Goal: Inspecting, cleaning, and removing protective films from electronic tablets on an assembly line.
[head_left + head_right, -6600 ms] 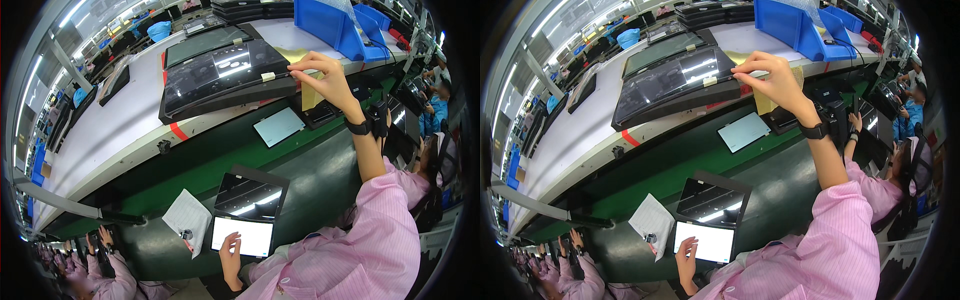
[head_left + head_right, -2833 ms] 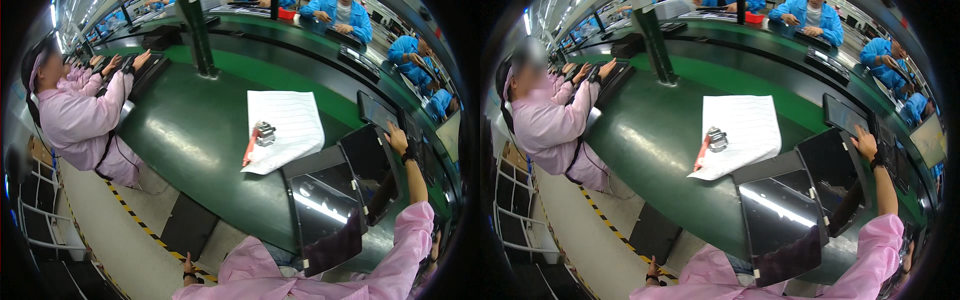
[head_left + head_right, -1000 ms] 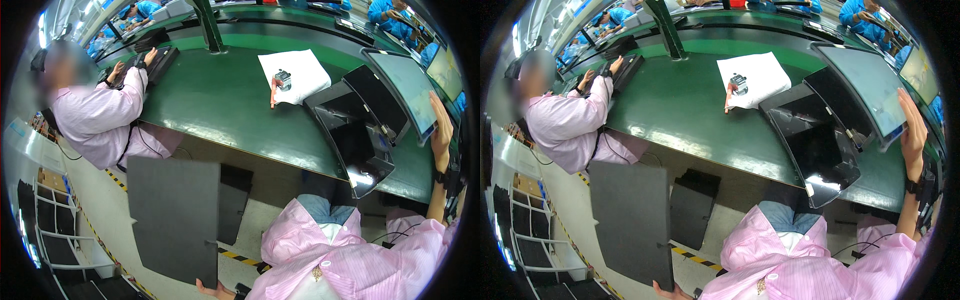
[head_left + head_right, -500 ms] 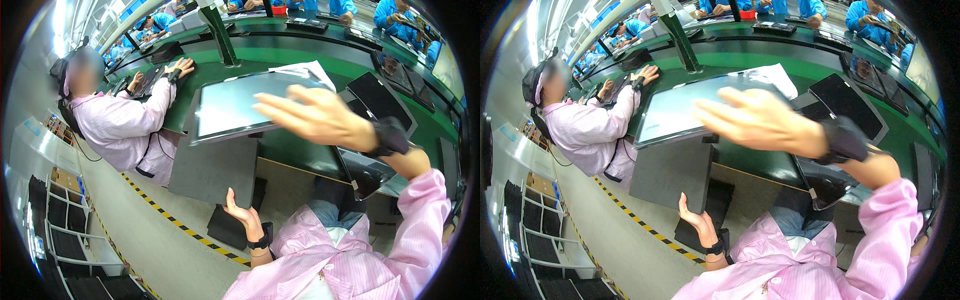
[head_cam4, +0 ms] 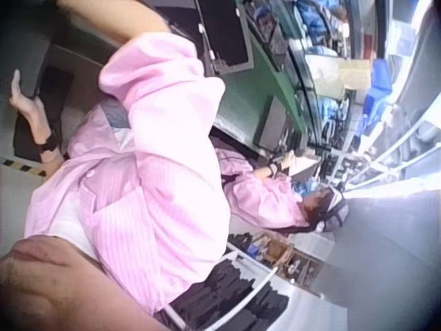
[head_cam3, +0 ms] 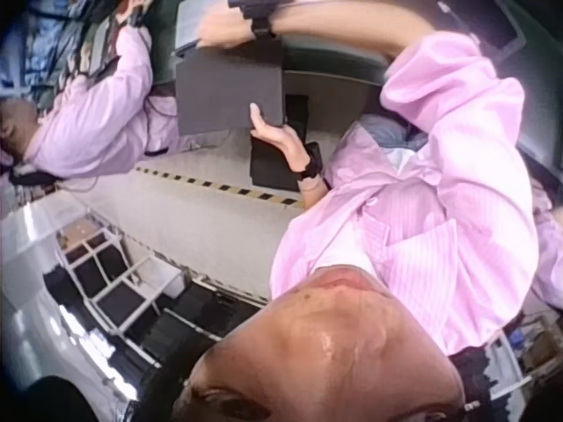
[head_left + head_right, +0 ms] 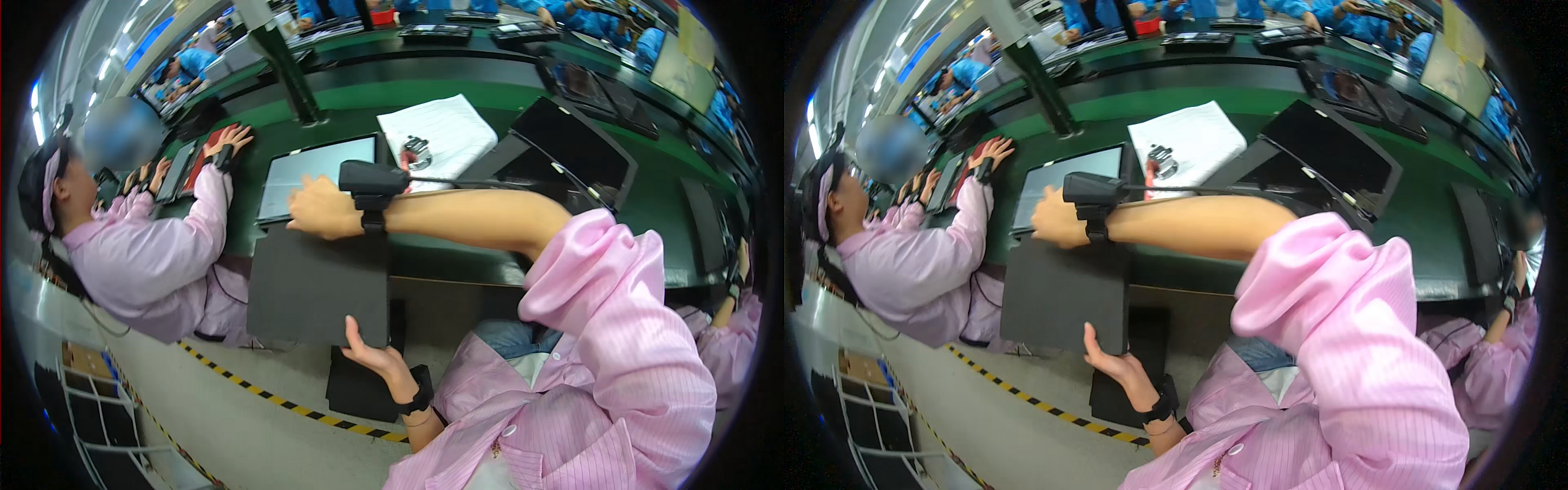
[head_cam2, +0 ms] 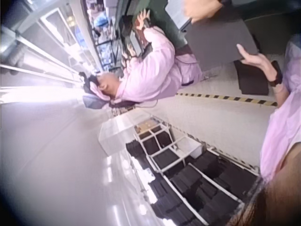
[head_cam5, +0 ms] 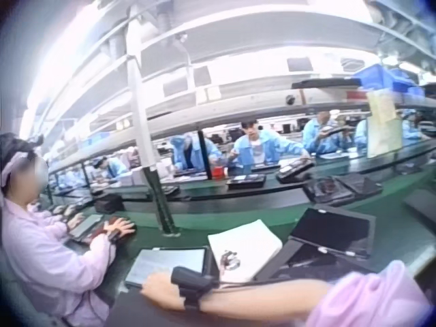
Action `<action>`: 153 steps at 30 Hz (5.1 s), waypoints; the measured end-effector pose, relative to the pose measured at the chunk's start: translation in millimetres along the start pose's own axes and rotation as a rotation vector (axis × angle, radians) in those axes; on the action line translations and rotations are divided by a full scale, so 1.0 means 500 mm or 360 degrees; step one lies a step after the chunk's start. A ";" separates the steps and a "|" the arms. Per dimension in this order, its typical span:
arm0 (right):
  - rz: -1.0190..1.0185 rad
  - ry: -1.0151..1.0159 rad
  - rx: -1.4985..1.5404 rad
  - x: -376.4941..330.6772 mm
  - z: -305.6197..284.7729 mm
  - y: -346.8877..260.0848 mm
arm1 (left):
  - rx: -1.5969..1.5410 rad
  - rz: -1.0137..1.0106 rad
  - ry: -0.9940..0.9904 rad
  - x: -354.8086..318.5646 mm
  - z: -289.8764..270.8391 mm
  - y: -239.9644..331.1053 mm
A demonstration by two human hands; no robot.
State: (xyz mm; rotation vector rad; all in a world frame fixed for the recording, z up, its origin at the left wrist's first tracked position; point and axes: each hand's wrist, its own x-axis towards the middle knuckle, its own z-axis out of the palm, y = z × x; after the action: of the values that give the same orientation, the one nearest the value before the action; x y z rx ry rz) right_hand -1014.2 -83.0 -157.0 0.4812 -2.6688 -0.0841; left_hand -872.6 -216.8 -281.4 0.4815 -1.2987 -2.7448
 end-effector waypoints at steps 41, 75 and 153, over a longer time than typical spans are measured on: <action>0.0500 0.0132 0.0427 -0.424 -0.252 0.267 | 0.1093 -0.0683 -0.2156 -0.320 0.127 -0.138; 0.0776 0.0453 0.0653 -0.298 0.012 0.279 | 0.1111 -0.0704 -0.2125 -0.317 0.129 -0.136; 0.1426 0.1889 0.0861 -0.856 -0.476 0.047 | 0.0805 0.0318 -0.1615 -0.372 0.248 0.160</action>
State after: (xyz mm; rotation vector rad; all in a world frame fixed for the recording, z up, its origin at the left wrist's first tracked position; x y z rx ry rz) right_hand -558.7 90.9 -108.2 -0.4514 -1.4633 0.8931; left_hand -740.1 -140.6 -100.0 -1.1261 -2.0501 -2.4640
